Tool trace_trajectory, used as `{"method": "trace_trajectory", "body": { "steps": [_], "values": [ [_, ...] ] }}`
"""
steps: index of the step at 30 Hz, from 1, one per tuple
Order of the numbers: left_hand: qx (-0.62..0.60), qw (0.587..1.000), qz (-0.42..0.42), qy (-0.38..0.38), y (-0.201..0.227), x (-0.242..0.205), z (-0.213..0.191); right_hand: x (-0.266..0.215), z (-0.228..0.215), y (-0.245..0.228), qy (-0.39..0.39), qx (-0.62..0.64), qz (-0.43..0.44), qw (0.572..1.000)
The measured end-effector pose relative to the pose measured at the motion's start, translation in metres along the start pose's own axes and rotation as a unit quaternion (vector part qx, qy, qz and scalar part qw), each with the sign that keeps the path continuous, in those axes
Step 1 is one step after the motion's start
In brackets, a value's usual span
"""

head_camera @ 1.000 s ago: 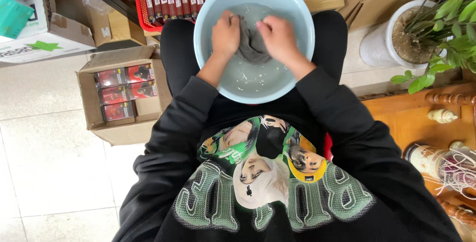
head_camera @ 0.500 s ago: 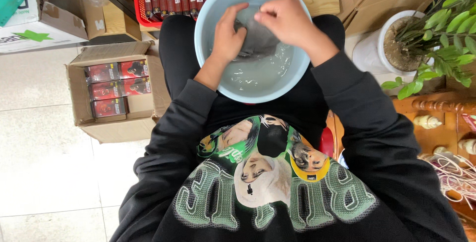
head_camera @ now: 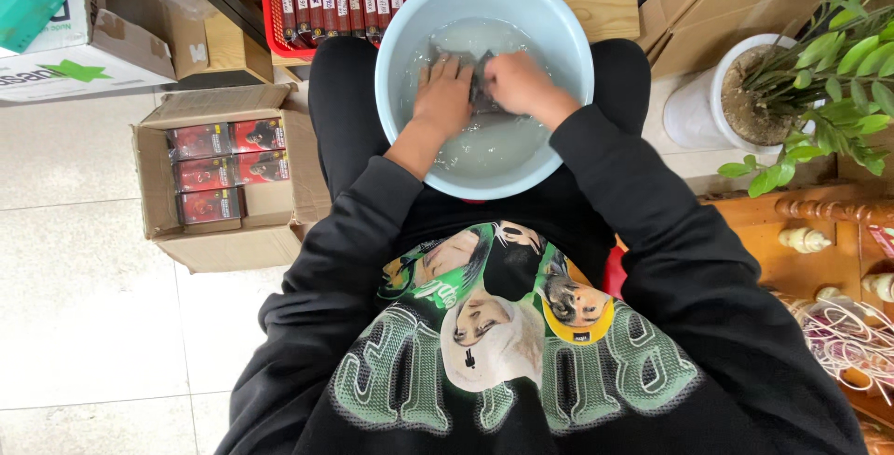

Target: The person removes a screen protector from its box, washes a cloth in a bucket of water, wrings it out, wipes a wooden surface, and then wipes the front and back of the box.

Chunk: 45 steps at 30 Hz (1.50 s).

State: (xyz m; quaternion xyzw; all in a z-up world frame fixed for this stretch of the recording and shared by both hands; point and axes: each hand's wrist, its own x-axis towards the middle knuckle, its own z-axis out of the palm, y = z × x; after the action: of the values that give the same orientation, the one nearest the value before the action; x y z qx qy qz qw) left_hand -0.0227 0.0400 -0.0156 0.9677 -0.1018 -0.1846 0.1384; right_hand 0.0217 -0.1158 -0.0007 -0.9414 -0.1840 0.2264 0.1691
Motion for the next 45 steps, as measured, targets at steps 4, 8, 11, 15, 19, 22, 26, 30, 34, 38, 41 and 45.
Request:
{"method": "trace_trajectory", "body": {
  "steps": [4,8,11,15,19,22,26,30,34,38,41,45],
  "values": [
    [-0.133,0.987,0.059,0.071,-0.011,0.0,-0.005,-0.001,-0.043,0.006,0.039,0.042,-0.027,0.998],
    [-0.295,0.942,0.141,0.079,-0.009,0.0,-0.007,-0.034,-0.107,-0.016,0.051,0.068,-0.04,0.996],
    [-0.368,0.9,0.219,0.088,-0.003,-0.007,-0.014,-0.065,-0.149,-0.045,0.093,0.102,-0.084,0.987],
    [-0.506,0.816,0.265,0.093,0.019,-0.014,-0.033,-0.088,-0.175,-0.066,0.122,0.123,-0.1,0.98],
    [-0.544,0.774,0.303,0.113,0.033,-0.009,-0.042,-0.096,-0.181,-0.074,0.125,0.265,-0.07,0.954],
    [-0.526,0.788,0.293,0.124,0.036,-0.015,-0.045,-0.097,-0.184,-0.065,0.204,0.168,-0.094,0.96],
    [-0.539,0.806,0.218,0.112,0.031,-0.018,-0.042,-0.109,-0.194,-0.047,0.233,0.22,-0.17,0.932],
    [-0.625,0.744,0.205,0.118,0.029,-0.006,-0.043,-0.095,-0.179,-0.018,0.289,0.201,-0.223,0.909],
    [-0.701,0.687,0.127,0.147,0.024,0.007,-0.059,-0.092,-0.157,-0.012,0.298,0.373,-0.127,0.869],
    [-0.677,0.71,0.068,0.183,0.012,0.019,-0.071,-0.078,-0.093,0.005,0.397,0.413,-0.056,0.818],
    [-0.686,0.698,0.081,0.188,0.015,0.021,-0.071,-0.064,-0.03,0.01,0.288,0.583,0.108,0.752],
    [-0.614,0.755,0.089,0.21,0.019,0.02,-0.071,-0.054,0.01,0.009,0.1,0.57,0.212,0.788]
  ]
}}
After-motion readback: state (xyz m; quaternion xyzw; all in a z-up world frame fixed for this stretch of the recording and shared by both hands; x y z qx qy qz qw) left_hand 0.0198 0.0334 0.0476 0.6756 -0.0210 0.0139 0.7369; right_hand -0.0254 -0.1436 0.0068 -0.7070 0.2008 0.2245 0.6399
